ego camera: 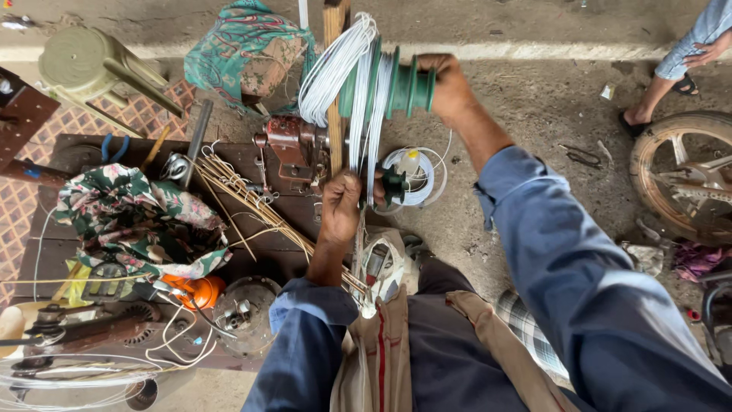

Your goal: The person winds white wire from a small spool onto a green pulley-style reel mounted on a wooden frame, guiding the wire by hand and turning the reel to build up coils. They then lift and reposition the coiled wire bundle and continue winding and arranging the wire on the reel.

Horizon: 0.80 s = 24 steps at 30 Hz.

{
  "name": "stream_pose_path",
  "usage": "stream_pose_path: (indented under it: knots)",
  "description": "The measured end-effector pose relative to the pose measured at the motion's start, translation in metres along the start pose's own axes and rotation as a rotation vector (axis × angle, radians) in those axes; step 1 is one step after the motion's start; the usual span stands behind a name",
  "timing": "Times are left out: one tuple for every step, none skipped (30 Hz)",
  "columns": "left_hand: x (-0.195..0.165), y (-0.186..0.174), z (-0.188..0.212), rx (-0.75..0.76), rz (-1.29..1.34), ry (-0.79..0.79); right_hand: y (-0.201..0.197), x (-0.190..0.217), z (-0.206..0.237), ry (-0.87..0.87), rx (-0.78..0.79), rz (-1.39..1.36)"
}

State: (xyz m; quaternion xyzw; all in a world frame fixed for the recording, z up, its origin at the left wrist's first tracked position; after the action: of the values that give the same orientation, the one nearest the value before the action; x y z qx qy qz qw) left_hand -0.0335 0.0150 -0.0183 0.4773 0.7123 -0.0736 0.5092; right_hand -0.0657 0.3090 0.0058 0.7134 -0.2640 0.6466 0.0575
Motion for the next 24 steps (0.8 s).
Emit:
stream_pose_path:
  knots:
    - [-0.001, 0.000, 0.002, -0.001, 0.007, -0.005, 0.006, -0.011, 0.009, 0.020, -0.019, -0.025]
    - [-0.002, 0.000, 0.004, 0.000, 0.005, -0.011, 0.011, -0.019, 0.019, 0.043, -0.036, -0.050]
    - [-0.002, -0.001, 0.005, 0.004, 0.001, -0.016, 0.018, -0.028, 0.028, 0.141, -0.045, -0.079]
    - [-0.002, -0.002, 0.005, 0.014, -0.002, -0.018, 0.023, -0.037, 0.038, 0.234, -0.059, -0.106]
    - [-0.002, -0.003, 0.006, 0.018, -0.006, -0.013, 0.029, -0.042, 0.048, 0.326, -0.075, -0.131]
    - [-0.002, -0.004, 0.007, 0.021, -0.011, -0.006, 0.034, -0.044, 0.058, 0.367, -0.071, -0.123]
    - [-0.002, -0.005, 0.008, 0.024, -0.015, 0.001, 0.039, -0.044, 0.066, 0.407, -0.067, -0.114]
    - [-0.002, -0.005, 0.009, 0.020, -0.005, 0.005, 0.044, -0.045, 0.074, 0.449, -0.063, -0.103]
    - [-0.001, -0.006, 0.010, 0.015, 0.006, 0.008, 0.049, -0.044, 0.080, 0.438, -0.076, -0.072]
    - [0.000, -0.007, 0.008, 0.015, 0.017, 0.016, 0.054, -0.045, 0.085, 0.420, -0.093, -0.040]
    - [0.000, -0.007, 0.007, 0.020, 0.006, 0.032, 0.058, -0.047, 0.090, 0.400, -0.111, -0.007]
    - [0.001, -0.009, 0.008, 0.023, -0.006, 0.047, 0.067, -0.054, 0.095, 0.403, -0.096, -0.086]
    - [0.003, -0.010, 0.008, 0.025, -0.018, 0.064, 0.076, -0.063, 0.099, 0.403, -0.079, -0.164]
    - [0.006, -0.012, 0.007, 0.032, -0.010, 0.075, 0.087, -0.072, 0.104, 0.381, 0.027, -0.359]
    - [0.009, -0.014, 0.008, 0.036, -0.003, 0.082, 0.100, -0.082, 0.113, 0.363, 0.137, -0.553]
    - [0.014, -0.017, 0.009, 0.036, 0.005, 0.087, 0.111, -0.092, 0.120, 0.349, 0.251, -0.746]
    - [0.019, -0.019, 0.011, 0.025, 0.022, 0.068, 0.117, -0.109, 0.126, 0.405, 0.189, -0.572]
    - [0.024, -0.022, 0.014, 0.009, 0.037, 0.046, 0.126, -0.125, 0.133, 0.462, 0.132, -0.399]
    - [0.028, -0.025, 0.016, -0.005, 0.050, 0.030, 0.133, -0.134, 0.139, 0.508, 0.078, -0.223]
    - [0.031, -0.028, 0.016, 0.002, 0.034, 0.028, 0.141, -0.143, 0.143, 0.555, 0.049, -0.309]
    - [0.032, -0.030, 0.015, 0.008, 0.017, 0.031, 0.150, -0.151, 0.150, 0.600, 0.024, -0.395]
    - [0.034, -0.030, 0.016, 0.009, 0.000, 0.027, 0.156, -0.159, 0.157, 0.652, -0.001, -0.480]
    - [0.034, -0.029, 0.016, 0.012, 0.000, 0.047, 0.161, -0.163, 0.164, 0.671, 0.052, -0.323]
    - [0.033, -0.027, 0.015, 0.016, -0.001, 0.063, 0.163, -0.163, 0.172, 0.687, 0.102, -0.168]
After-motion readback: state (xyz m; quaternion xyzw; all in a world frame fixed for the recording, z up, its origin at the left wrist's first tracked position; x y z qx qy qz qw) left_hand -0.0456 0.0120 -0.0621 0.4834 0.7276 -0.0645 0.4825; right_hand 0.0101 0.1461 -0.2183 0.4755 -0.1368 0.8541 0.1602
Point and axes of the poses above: each hand's wrist, its own z-axis away from the middle knuckle, its own y-axis out of the palm, x = y × z, the point moved 5 cm from there along -z, towards the middle knuckle, and after that the axes turned 9 degrees about y, right-handed, at the moved point
